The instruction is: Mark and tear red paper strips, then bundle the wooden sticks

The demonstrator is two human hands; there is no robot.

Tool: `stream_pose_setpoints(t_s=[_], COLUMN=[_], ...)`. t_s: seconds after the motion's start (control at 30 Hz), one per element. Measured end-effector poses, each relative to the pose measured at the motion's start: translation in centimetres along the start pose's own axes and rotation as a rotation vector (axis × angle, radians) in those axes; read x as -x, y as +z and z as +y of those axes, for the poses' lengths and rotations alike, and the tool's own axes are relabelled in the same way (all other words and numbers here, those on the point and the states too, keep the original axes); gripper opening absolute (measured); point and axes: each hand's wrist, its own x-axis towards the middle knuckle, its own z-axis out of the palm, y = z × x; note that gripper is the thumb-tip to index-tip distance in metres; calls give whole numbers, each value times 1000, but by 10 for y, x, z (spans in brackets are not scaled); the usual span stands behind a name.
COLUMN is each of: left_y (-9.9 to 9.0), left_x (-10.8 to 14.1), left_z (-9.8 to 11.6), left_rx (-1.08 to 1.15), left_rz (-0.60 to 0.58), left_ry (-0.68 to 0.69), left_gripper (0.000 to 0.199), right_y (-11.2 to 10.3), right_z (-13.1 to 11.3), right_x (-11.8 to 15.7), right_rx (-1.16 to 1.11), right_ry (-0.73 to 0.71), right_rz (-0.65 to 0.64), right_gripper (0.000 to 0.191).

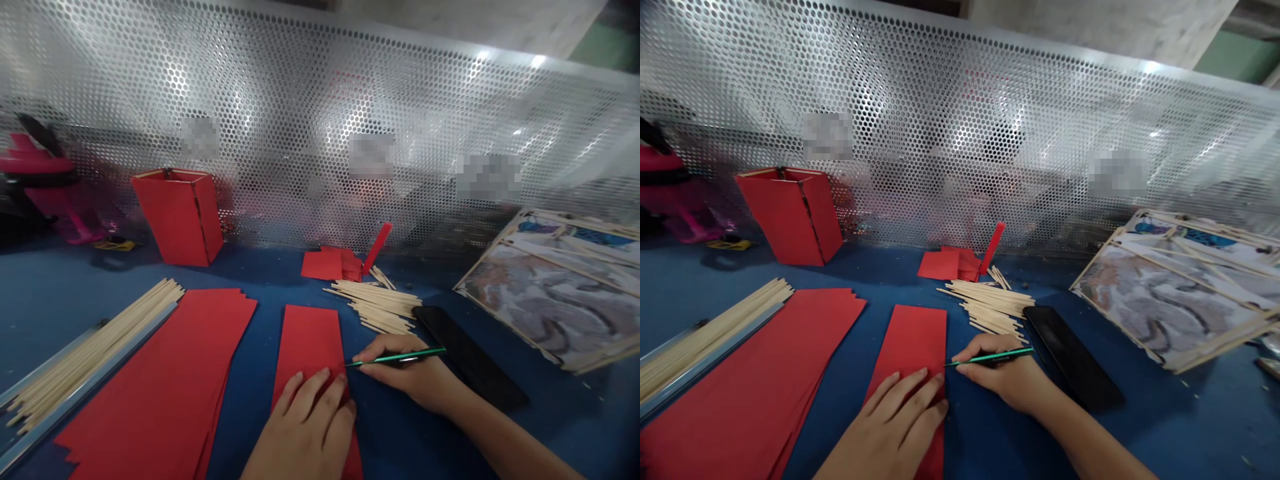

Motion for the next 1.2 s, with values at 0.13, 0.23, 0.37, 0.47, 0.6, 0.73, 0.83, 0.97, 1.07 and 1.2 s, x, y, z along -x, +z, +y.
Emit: stream_pose_setpoints(t_s=[0.13,0.23,0.37,0.47,0.6,0.73,0.83,0.97,1.07,1.2], left_y=[0,-1,0,3,1,-19,-36,-47,-50,-51], left_x=[-1,-1,0,3,7,4,1,-1,-3,-4], left_z=[0,0,0,1,1,-7,-16,-26,-30,-34], left_rx=[27,29,43,75,86,187,260,342,410,489], left_rz=[-39,-64,-56,-21,36,-43,-141,-203,-206,-214], left_ry=[-16,-20,-23,-37,-150,-366,-529,-635,-670,-713], left_gripper=[37,38,39,38,55,57,56,47,39,36], right_y=[-3,-5,-5,-6,-11,-15,-17,-16,-14,-13], right_z=[1,3,7,7,1,0,1,4,6,8], right_x=[0,-1,-3,-4,-4,-4,-3,1,3,4], right_rx=[5,-7,-210,-506,-565,-448,-195,292,454,528], right_ry=[-10,-11,51,99,119,185,233,47,-36,-79], right_rz=[4,4,11,83,220,192,182,295,270,222], right_gripper=[12,12,19,37,50,41,30,23,31,35])
